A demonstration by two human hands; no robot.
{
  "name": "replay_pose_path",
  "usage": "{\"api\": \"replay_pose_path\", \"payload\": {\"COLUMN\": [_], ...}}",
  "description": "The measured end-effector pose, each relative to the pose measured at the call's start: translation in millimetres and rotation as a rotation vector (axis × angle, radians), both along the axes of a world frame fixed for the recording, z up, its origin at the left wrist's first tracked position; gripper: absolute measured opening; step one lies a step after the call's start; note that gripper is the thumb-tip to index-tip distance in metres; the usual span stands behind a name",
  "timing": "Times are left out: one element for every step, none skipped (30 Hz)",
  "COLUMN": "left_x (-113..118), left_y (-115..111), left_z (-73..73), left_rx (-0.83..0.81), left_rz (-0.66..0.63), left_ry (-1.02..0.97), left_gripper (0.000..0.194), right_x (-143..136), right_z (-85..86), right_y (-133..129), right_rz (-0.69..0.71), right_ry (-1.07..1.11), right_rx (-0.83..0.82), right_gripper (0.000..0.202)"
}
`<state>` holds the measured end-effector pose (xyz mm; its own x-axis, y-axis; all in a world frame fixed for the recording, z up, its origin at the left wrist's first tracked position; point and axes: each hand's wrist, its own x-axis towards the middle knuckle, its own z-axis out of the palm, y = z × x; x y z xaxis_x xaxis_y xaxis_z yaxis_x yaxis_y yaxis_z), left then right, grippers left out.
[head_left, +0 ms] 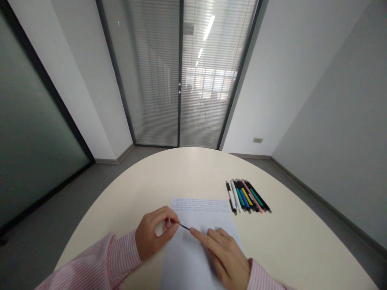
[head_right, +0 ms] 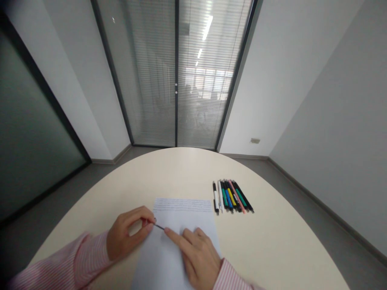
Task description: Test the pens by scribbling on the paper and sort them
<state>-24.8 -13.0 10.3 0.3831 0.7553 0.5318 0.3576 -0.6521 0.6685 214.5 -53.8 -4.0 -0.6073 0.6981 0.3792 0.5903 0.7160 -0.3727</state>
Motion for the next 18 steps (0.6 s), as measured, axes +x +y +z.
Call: {"api": "replay_pose_path", "payload": {"left_x": [-2.0,-3.9,-5.6,-6.7,-7.2,-6.8,-5.5,-3.5,-0.9,1.9,4.5,6.8,8.4,9.4,9.7,9.4,8.7,7.8], "left_y": [0.3,0.5,0.5,0.1,-0.6,-1.6,-2.8,-4.0,-5.1,-5.9,-6.3,-6.3,-5.9,-5.2,-4.3,-3.4,-2.5,-1.7], "left_z": [1.4,2.9,4.2,5.2,5.7,5.3,4.1,1.9,-1.2,-4.8,-8.6,-12.4,-15.9,-18.8,-21.1,-22.9,-24.2,-25.2], "left_rx": [-0.003,-0.002,0.01,0.043,0.1,0.173,0.255,0.339,0.407,0.461,0.507,0.535,0.56,0.57,0.566,0.55,0.522,0.484], "left_rz": [0.021,0.045,0.073,0.099,0.117,0.126,0.125,0.114,0.098,0.084,0.074,0.074,0.079,0.087,0.1,0.113,0.125,0.131], "left_ry": [-0.002,-0.007,-0.016,-0.025,-0.03,-0.023,0.004,0.053,0.123,0.21,0.297,0.378,0.443,0.491,0.522,0.537,0.541,0.536], "left_gripper": [0.01,0.01,0.01,0.009,0.009,0.008,0.009,0.011,0.014,0.014,0.015,0.017,0.019,0.021,0.023,0.025,0.026,0.026], "right_x": [0.2,0.3,0.4,0.5,0.6,0.7,0.9,1.1,1.4,1.6,1.8,1.9,1.9,1.9,1.7,1.5,1.2,0.8], "right_z": [-0.8,-1.7,-2.7,-3.7,-4.7,-5.7,-6.7,-7.6,-8.3,-8.9,-9.3,-9.5,-9.5,-9.4,-9.1,-8.7,-8.3,-7.9], "right_y": [0.2,0.6,1.1,1.7,2.5,3.2,3.9,4.6,5.2,5.6,5.9,6.0,6.0,6.0,5.9,5.8,5.7,5.6], "right_rz": [-0.008,-0.012,-0.02,-0.03,-0.042,-0.057,-0.076,-0.095,-0.112,-0.126,-0.134,-0.136,-0.132,-0.126,-0.12,-0.116,-0.115,-0.115], "right_ry": [0.0,0.001,0.006,0.015,0.027,0.044,0.065,0.086,0.102,0.114,0.12,0.12,0.113,0.105,0.096,0.086,0.076,0.068], "right_rx": [-0.008,-0.014,-0.016,-0.014,-0.01,-0.008,-0.011,-0.019,-0.033,-0.048,-0.061,-0.071,-0.077,-0.081,-0.081,-0.082,-0.083,-0.083], "right_gripper": [0.052,0.053,0.053,0.054,0.053,0.053,0.052,0.052,0.051,0.051,0.05,0.05,0.05,0.05,0.049,0.049,0.049,0.048]}}
